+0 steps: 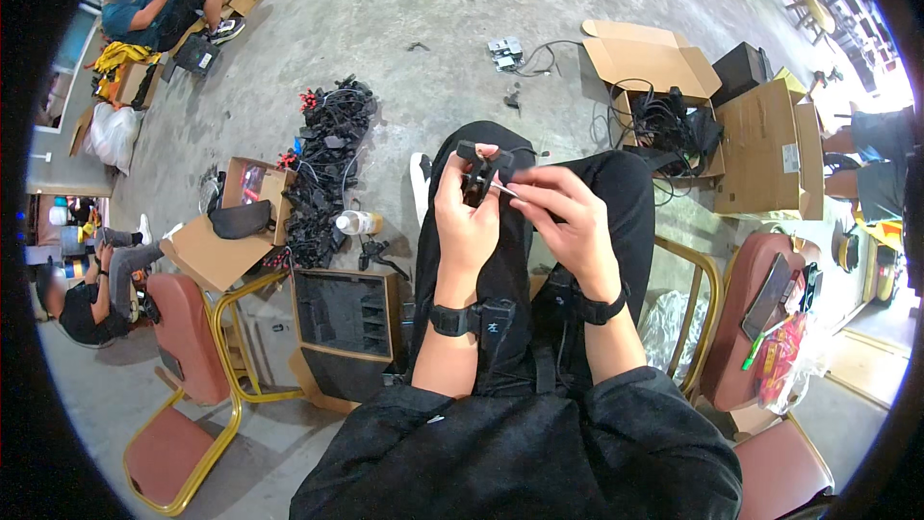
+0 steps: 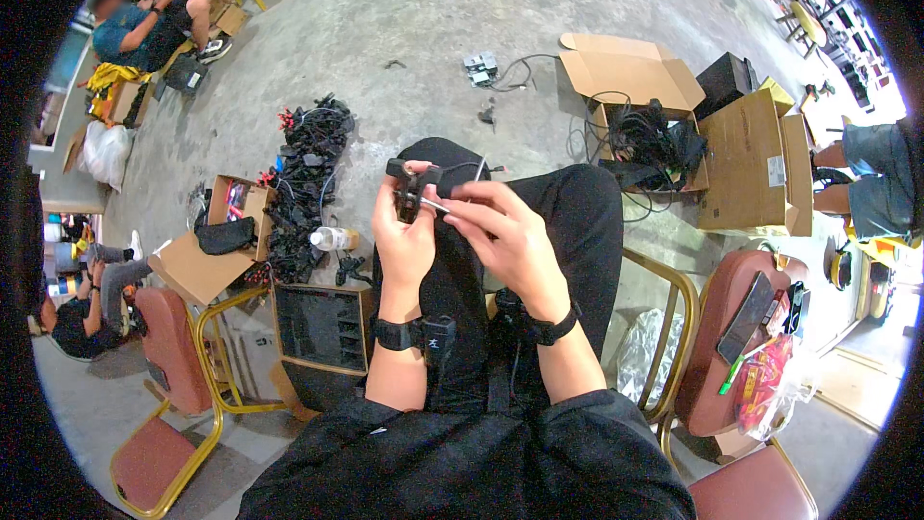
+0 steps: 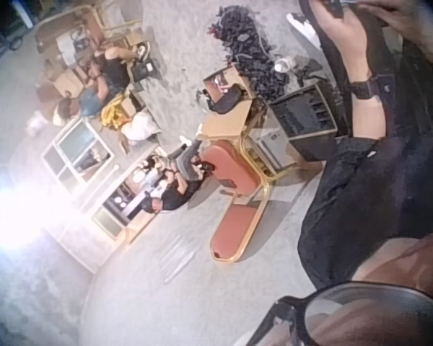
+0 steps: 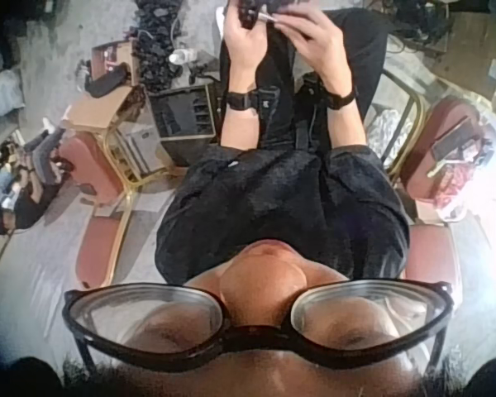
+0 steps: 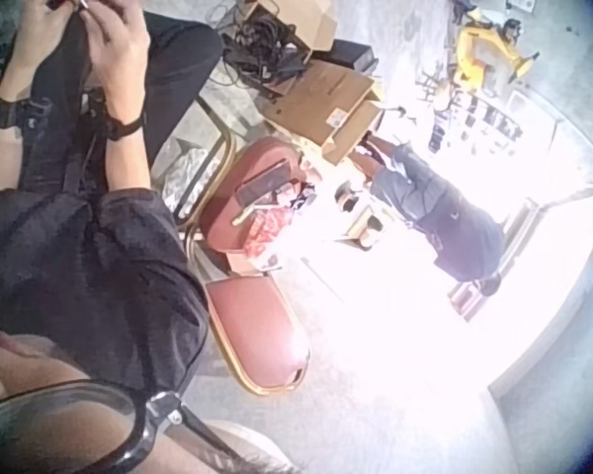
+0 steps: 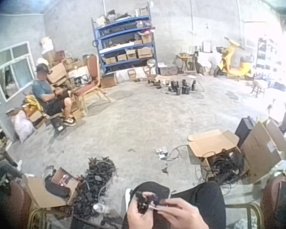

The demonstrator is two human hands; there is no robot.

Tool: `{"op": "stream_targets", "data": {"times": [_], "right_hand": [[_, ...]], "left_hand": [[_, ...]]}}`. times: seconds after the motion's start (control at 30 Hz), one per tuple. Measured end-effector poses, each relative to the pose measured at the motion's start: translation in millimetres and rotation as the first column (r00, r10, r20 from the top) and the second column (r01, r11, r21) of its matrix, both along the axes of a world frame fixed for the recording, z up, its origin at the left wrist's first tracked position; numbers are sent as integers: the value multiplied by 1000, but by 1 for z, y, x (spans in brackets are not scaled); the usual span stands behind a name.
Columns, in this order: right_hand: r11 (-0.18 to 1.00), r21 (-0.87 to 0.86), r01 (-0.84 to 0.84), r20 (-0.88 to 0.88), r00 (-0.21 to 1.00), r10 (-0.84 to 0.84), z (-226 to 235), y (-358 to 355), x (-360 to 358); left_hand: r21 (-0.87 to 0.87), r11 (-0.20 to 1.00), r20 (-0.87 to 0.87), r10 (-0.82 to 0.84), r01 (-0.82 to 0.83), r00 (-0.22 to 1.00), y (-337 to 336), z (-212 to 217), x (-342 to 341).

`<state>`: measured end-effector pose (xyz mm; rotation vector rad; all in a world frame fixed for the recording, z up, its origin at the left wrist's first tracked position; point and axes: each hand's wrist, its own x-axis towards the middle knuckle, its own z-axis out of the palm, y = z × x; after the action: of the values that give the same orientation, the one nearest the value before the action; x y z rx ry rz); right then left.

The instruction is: Assemble small mechanical or electronic parts using hands and a small pin/tool.

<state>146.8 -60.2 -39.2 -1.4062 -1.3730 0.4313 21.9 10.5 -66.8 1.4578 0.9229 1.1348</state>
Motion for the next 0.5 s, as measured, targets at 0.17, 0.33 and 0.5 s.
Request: {"op": "stream_targets", "data": {"times": [0.17,0.33,0.5], "right_hand": [[958,-271,-92,-421,906,-33,-3,-4,-2],[1000,9,26,8,1000,-26,-2,1,-2],[993,119,14,132,991,-30,-8,6,0]], "left_hand": [[0,1000,18,5,-5,1000,2,-1,1],[-83,996,72,-4,10,997,0,5,1],[33,999,37,-2,0,999,0,12,5]]}}
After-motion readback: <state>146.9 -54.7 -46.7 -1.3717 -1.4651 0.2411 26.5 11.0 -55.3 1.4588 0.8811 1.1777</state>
